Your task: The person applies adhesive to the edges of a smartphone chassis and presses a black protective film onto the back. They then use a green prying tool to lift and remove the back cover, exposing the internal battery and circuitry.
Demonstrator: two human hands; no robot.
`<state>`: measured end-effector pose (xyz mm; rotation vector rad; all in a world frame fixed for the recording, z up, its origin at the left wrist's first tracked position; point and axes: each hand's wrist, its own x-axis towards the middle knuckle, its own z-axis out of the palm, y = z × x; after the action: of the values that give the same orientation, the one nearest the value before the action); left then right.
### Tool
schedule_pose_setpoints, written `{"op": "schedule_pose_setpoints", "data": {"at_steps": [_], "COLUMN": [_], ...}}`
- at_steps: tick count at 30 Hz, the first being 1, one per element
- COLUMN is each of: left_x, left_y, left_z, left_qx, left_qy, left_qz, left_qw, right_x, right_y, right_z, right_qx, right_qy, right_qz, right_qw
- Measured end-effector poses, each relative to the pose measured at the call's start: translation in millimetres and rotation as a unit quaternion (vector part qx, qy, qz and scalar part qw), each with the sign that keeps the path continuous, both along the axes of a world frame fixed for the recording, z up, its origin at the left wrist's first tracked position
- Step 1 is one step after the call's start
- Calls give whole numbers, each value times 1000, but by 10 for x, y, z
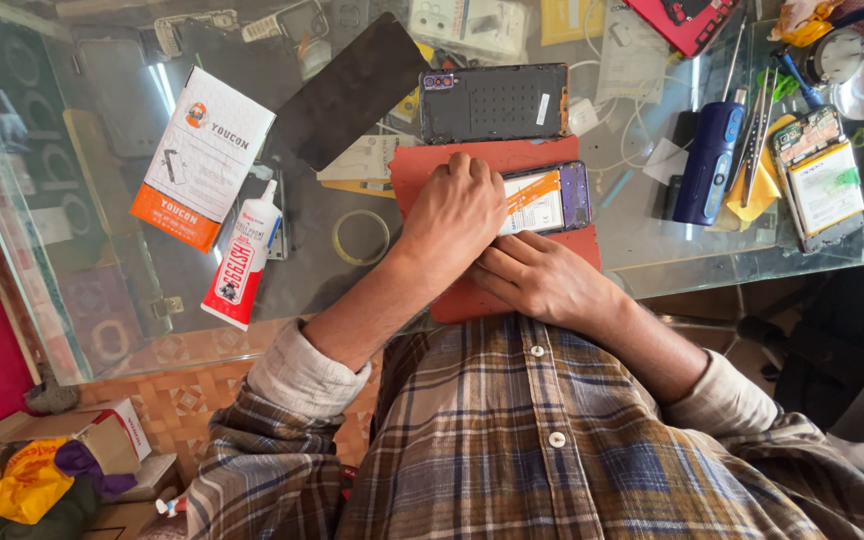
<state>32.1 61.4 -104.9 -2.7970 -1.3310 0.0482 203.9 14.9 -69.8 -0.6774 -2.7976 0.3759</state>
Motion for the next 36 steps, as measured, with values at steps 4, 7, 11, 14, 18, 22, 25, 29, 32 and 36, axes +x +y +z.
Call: {"op": "schedule_pose_setpoints", "data": {"at_steps": [4,7,11,14,18,22,25,29,32,36], "left_x": [-166,-342,-322,-220,-208,-405,-533,-587,-549,-556], "left_y": [28,119,338,440,422,254,85,-143,-253,-282], "left_z": [-40,-36,-42,-33,16,79,113,131,104,45], "left_qx": [-51,-108,-61,-31,-45,-73,-81,-77,-47,-65], "left_qy": [-203,-344,-442,-463,-463,-468,-473,-504,-476,-483], "left_qz": [31,75,86,60,76,114,122,91,103,118], "left_qw": [977,930,891,884,882,873,869,855,872,865], "right_x": [-27,-46,-70,-70,-12,53,65,11,-82,-144], "right_y": [-16,-10,18,42,83,145,206,255,272,347], "right_z": [-25,-16,25,61,76,-13,-134,-276,-361,-459], "right_qx": [-4,-4,4,13,-23,-133,-294,-351,-297,-202], "right_qy": [-20,-14,-11,-13,75,273,384,442,434,390], "right_qz": [-19,-26,-11,-1,-43,-199,-255,-251,-234,-187], "right_qw": [1000,1000,1000,1000,996,932,837,786,817,879]}}
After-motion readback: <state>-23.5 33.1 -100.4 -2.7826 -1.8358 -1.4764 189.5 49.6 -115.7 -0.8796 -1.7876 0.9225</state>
